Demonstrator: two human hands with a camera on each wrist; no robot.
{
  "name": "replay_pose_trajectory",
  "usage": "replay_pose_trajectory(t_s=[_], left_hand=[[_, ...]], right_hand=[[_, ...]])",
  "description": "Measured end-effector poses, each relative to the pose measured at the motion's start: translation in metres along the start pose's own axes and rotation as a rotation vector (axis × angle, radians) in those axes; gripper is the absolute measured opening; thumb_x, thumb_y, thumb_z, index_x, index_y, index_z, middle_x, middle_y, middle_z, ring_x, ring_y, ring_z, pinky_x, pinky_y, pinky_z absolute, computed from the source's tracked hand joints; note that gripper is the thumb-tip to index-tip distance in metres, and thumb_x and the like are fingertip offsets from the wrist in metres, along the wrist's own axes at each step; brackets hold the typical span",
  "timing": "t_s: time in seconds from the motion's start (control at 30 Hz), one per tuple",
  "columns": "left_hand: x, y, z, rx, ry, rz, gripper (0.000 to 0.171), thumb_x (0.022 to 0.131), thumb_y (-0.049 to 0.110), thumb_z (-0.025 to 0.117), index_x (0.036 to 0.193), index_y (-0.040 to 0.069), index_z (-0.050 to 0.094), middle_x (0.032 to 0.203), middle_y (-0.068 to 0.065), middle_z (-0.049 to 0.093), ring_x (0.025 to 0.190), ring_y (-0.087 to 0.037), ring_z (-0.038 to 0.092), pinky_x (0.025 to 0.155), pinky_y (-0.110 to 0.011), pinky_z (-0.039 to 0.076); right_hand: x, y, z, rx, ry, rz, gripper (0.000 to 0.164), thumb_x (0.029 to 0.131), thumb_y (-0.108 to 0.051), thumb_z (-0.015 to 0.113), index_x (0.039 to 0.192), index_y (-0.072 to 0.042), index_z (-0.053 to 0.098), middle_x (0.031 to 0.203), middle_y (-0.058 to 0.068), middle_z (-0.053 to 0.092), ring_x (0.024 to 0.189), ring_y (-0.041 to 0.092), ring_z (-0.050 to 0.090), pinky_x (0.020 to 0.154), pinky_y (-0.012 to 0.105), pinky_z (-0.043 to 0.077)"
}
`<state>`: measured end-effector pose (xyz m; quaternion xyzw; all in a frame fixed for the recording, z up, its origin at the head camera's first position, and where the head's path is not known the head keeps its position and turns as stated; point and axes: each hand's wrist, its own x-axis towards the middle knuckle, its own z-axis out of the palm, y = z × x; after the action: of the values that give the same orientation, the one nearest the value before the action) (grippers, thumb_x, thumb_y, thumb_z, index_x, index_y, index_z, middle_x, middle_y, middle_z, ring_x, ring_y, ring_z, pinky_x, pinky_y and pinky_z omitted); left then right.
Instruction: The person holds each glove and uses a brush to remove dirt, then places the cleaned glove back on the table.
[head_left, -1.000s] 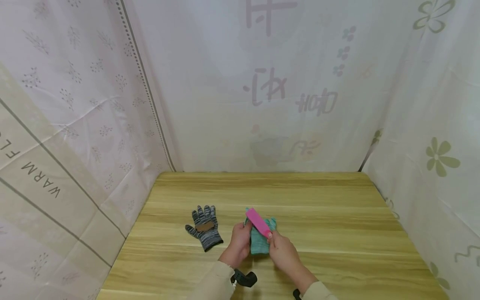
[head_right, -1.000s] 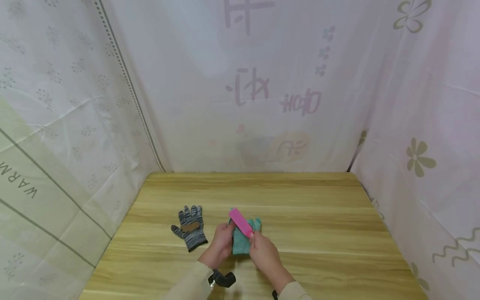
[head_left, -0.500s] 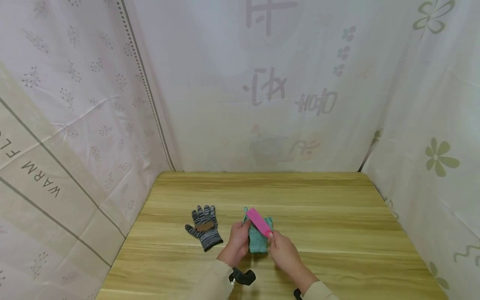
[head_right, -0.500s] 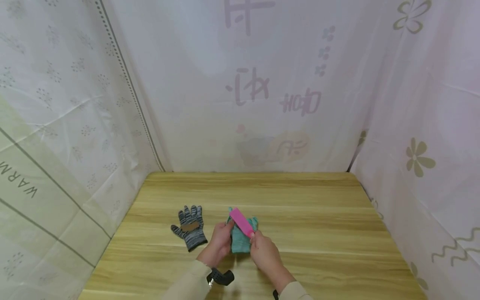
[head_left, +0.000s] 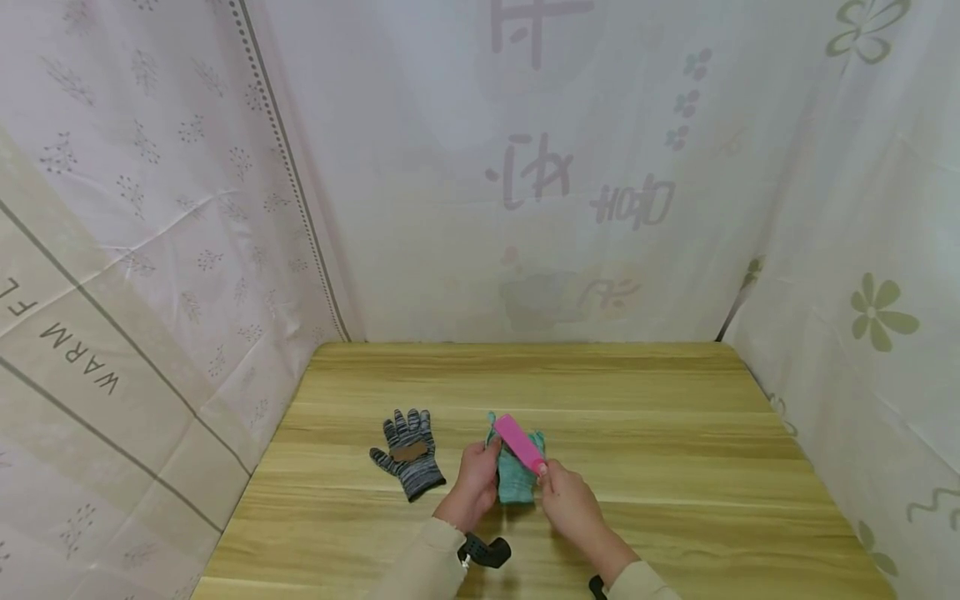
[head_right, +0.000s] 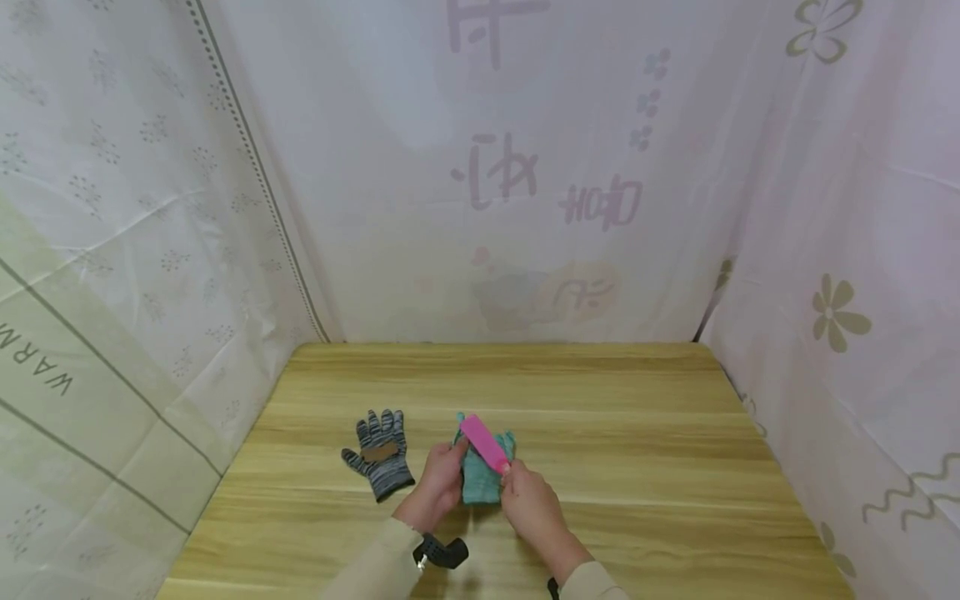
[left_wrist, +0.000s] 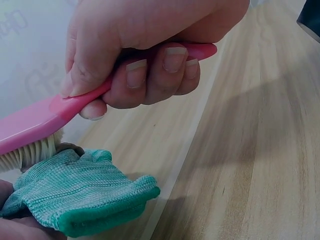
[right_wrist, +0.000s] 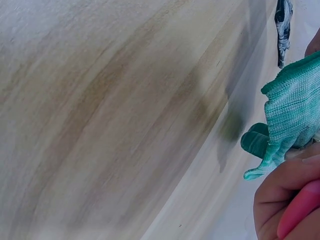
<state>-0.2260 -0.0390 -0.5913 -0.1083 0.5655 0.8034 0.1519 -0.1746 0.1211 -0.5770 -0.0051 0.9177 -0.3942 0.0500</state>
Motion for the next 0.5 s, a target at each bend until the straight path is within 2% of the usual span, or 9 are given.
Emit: replay_pose_trajectory(t_s=[0.3, 0.5], left_hand=[[0.0006, 0.0007, -0.0021, -0.01, 0.013, 0.025, 0.037, 0.11, 0.023, 0.043, 0.075, 0.013, 0.041, 0.057, 0.008, 0.033, 0.046, -0.006, 0.028, 0.052, -0.023, 0.032], [0.0006, 0.0024, -0.0032, -0.018, 0.016, 0.017, 0.031, 0.111, 0.023, 0.041, 0.084, 0.009, 0.048, 0.063, 0.006, 0.043, 0.053, -0.006, 0.04, 0.057, -0.023, 0.04]], right_hand=[[-0.0002, 0.0046, -0.0019, 0.0, 0.008, -0.017, 0.02, 0.106, -0.015, 0.045, 0.099, -0.005, 0.06, 0.069, 0.001, 0.052, 0.055, 0.014, 0.042, 0.047, 0.027, 0.035], [-0.0004, 0.0063, -0.0025, 0.017, 0.005, 0.005, 0.024, 0.108, -0.017, 0.043, 0.1, -0.004, 0.061, 0.067, 0.0, 0.05, 0.055, 0.013, 0.042, 0.047, 0.025, 0.035]])
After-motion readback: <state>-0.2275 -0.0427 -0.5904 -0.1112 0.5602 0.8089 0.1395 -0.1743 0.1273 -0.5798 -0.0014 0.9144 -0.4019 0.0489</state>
